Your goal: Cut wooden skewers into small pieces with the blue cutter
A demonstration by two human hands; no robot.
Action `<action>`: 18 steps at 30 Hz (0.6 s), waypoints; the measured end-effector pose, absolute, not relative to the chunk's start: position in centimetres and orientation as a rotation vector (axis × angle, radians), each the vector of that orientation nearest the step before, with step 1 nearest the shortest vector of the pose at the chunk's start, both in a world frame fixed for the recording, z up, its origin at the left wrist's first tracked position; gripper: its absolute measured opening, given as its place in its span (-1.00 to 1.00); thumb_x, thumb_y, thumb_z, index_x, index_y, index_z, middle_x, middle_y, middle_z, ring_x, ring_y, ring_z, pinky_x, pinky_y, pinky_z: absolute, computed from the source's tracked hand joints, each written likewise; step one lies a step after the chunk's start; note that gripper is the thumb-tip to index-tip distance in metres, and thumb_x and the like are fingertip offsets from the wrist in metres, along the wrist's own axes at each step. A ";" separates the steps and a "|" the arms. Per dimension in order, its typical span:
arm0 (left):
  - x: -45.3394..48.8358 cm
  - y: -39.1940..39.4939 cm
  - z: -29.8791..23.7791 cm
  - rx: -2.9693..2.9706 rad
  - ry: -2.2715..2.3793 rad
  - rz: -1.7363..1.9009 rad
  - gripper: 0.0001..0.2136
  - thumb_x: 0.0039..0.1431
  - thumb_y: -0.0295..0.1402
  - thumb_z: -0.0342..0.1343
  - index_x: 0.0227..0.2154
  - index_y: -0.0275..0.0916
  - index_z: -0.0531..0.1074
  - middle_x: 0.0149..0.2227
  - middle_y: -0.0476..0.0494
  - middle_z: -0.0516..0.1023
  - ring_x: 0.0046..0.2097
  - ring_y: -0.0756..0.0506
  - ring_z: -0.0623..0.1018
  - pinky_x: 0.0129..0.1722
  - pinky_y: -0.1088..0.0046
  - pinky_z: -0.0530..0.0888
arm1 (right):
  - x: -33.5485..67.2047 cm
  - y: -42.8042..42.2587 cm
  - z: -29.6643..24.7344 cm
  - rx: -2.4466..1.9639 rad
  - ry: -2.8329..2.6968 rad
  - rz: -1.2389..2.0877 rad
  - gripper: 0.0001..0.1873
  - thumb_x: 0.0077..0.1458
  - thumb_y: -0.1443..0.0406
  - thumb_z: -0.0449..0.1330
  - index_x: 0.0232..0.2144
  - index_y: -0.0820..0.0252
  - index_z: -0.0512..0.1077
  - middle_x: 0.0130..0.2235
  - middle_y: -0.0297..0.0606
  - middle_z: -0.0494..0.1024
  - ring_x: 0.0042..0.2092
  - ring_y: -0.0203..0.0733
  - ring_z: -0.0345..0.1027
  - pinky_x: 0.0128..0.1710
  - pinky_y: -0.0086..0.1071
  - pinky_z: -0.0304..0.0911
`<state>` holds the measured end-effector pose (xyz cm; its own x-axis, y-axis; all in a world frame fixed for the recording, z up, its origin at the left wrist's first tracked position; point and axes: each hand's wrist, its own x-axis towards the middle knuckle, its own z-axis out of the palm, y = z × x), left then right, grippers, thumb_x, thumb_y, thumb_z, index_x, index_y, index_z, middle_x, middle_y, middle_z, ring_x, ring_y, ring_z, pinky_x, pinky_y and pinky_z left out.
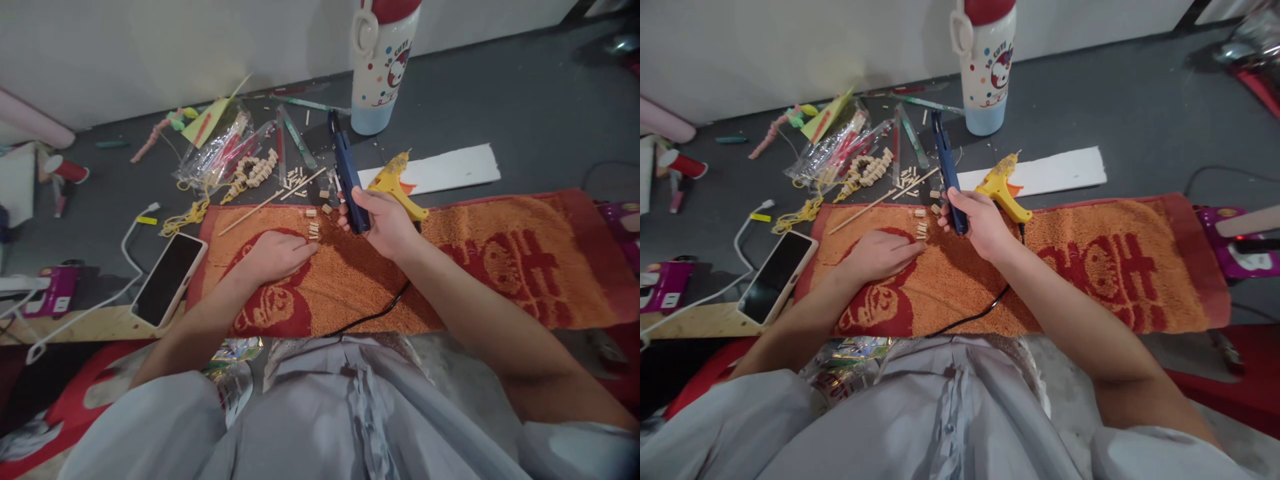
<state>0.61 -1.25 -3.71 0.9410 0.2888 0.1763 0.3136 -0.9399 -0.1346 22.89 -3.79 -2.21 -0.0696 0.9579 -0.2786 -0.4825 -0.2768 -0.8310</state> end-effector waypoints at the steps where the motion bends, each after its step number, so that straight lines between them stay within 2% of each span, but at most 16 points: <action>1: 0.5 -1.2 -3.7 -2.927 -0.438 -0.236 -0.75 0.25 -0.39 -0.14 -0.17 -0.20 0.44 -0.54 -0.05 0.48 -0.49 0.02 0.46 -0.55 0.50 0.21 | 22.9 -3.8 -2.2 -1.020 -0.666 1.614 -0.79 0.13 0.17 0.17 -0.43 0.19 0.35 -0.49 -0.36 0.40 -0.47 -0.35 0.35 -0.50 -0.46 0.27; 18: 0.3 -0.7 -3.7 -2.913 -0.606 -0.201 -0.75 0.26 -0.33 -0.13 -0.21 -0.21 0.45 -0.51 -0.06 0.51 -0.48 0.00 0.49 -0.55 0.48 0.22 | 22.9 -3.9 -2.3 -0.999 -0.667 1.616 -0.79 0.12 0.17 0.18 -0.43 0.19 0.36 -0.50 -0.36 0.40 -0.47 -0.36 0.34 -0.52 -0.47 0.26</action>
